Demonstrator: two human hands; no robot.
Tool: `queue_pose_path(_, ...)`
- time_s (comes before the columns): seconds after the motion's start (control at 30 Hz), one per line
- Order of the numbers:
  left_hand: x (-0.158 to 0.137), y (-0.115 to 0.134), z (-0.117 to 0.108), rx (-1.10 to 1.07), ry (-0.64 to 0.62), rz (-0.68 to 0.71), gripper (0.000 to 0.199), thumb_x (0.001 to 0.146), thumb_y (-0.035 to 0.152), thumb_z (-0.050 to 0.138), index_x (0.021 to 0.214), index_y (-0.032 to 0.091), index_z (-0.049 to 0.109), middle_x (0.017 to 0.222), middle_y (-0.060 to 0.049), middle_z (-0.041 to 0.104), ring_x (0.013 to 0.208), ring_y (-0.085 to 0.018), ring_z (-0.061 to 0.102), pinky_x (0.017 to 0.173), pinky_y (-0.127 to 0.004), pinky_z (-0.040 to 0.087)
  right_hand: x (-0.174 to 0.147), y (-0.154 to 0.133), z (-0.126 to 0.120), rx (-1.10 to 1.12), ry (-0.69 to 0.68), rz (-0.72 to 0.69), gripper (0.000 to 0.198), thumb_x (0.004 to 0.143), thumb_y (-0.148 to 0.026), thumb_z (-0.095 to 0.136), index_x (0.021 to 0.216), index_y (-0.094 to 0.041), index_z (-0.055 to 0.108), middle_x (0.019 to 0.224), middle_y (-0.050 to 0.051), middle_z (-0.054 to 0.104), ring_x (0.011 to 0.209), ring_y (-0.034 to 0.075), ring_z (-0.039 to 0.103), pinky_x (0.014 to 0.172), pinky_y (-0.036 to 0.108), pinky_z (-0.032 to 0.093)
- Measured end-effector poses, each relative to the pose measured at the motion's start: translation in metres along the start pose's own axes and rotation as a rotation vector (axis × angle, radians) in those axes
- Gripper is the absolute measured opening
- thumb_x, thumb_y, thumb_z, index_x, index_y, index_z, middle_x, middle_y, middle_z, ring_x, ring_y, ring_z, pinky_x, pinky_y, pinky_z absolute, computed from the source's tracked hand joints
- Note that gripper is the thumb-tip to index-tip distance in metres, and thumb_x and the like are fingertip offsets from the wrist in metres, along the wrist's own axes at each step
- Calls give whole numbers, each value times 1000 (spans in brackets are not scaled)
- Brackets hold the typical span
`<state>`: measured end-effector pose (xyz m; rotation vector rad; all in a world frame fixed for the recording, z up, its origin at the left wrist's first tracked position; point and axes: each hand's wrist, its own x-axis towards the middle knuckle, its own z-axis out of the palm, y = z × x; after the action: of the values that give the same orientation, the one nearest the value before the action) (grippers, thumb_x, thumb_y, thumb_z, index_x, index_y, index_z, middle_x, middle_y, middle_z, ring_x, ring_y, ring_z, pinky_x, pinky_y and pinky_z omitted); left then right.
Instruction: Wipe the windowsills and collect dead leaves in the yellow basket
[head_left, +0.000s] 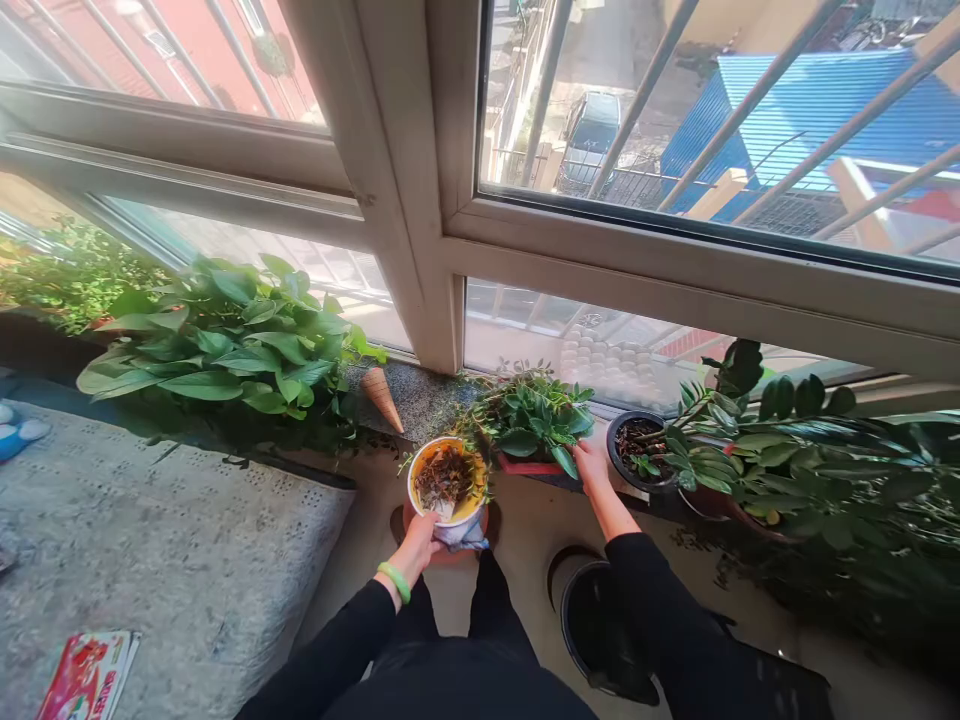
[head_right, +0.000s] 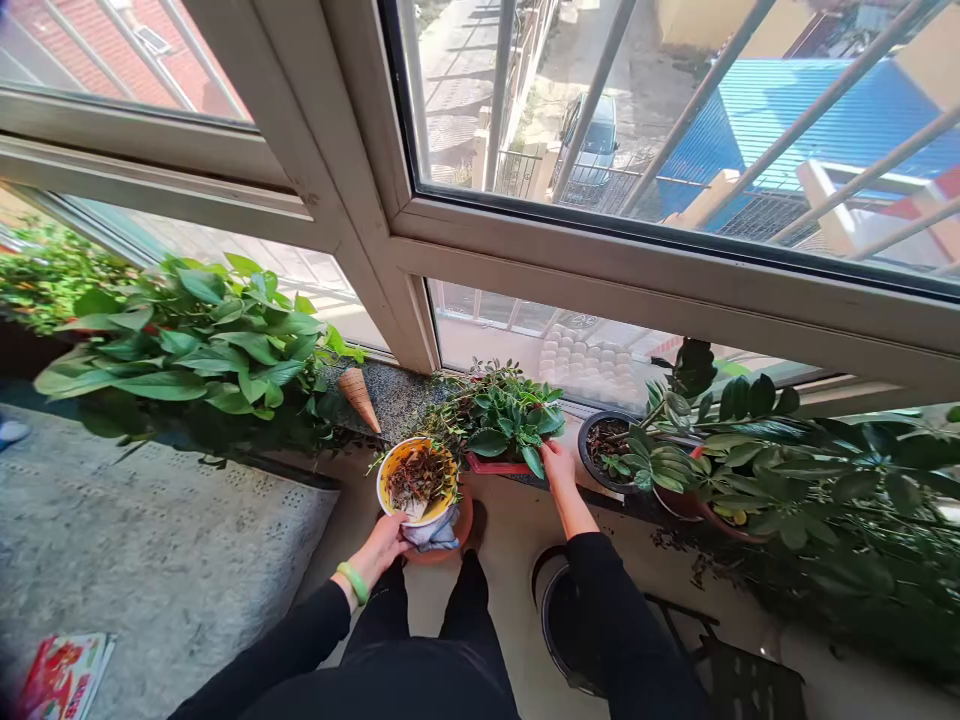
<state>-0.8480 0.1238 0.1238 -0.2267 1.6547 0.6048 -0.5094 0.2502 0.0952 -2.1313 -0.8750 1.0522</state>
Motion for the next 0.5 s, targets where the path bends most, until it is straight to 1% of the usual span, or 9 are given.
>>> queue_pose_path(0.07, 0, -1, -2, 3, -4, 5, 46, 78, -1, 56, 123, 9, 58, 89, -10, 74, 70, -18, 72, 75, -36, 62, -8, 6, -4, 84, -51, 83, 51, 61, -70, 58, 78, -22, 65, 71, 9, 69, 84, 33, 70, 73, 47, 57)
queue_pose_path(0.13, 0, -5, -7, 4, 3, 4, 46, 78, -1, 56, 123, 11, 58, 89, -9, 75, 72, -18, 72, 76, -35, 61, -25, 17, -7, 165, -97, 159, 55, 66, -77, 46, 81, -27, 62, 84, 14, 71, 93, 34, 72, 77, 50, 58)
queue_pose_path(0.17, 0, -8, -12, 5, 10, -1, 45, 78, -1, 55, 122, 12, 58, 89, -8, 75, 73, -18, 72, 76, -35, 61, -37, 25, -5, 185, -119, 196, 55, 67, -80, 41, 79, -30, 60, 85, 16, 71, 95, 34, 72, 78, 51, 58)
queue_pose_path(0.23, 0, -15, -24, 6, 23, -20, 43, 78, -1, 56, 118, 14, 59, 86, -7, 74, 73, -19, 72, 75, -35, 61, -66, 43, 5, 176, -165, 263, 52, 63, -84, 41, 68, -33, 53, 80, 17, 69, 94, 37, 73, 77, 54, 57)
queue_pose_path(0.33, 1, -27, -47, -5, 40, -61, 40, 77, -1, 57, 113, 14, 60, 84, -8, 75, 73, -21, 73, 75, -37, 60, -110, 62, 41, 81, -278, 327, 47, 56, -79, 51, 58, -33, 49, 73, 18, 69, 83, 39, 74, 72, 58, 55)
queue_pose_path(0.4, 4, -33, -64, -27, 51, -86, 40, 76, -2, 57, 112, 15, 61, 85, -8, 75, 76, -22, 74, 76, -37, 60, -137, 61, 74, 17, -354, 336, 42, 54, -74, 56, 56, -32, 51, 74, 18, 70, 77, 37, 73, 73, 58, 55)
queue_pose_path(0.43, 6, -34, -73, -40, 56, -95, 40, 75, -2, 57, 112, 15, 61, 86, -8, 75, 77, -23, 74, 77, -37, 60, -149, 55, 92, -22, -383, 318, 39, 55, -72, 58, 54, -33, 50, 71, 17, 70, 73, 35, 71, 74, 58, 55)
queue_pose_path(0.47, 8, -36, -82, -54, 62, -101, 40, 75, -1, 57, 112, 15, 61, 86, -8, 75, 78, -23, 74, 77, -38, 60, -160, 45, 109, -72, -412, 255, 38, 58, -70, 58, 52, -34, 49, 66, 15, 68, 69, 33, 70, 74, 57, 55)
queue_pose_path(0.5, 11, -36, -91, -66, 71, -104, 39, 75, -1, 57, 111, 15, 61, 86, -8, 75, 77, -23, 74, 76, -38, 60, -172, 32, 126, -123, -445, 154, 39, 62, -70, 57, 50, -35, 47, 61, 12, 65, 65, 32, 68, 74, 55, 54)
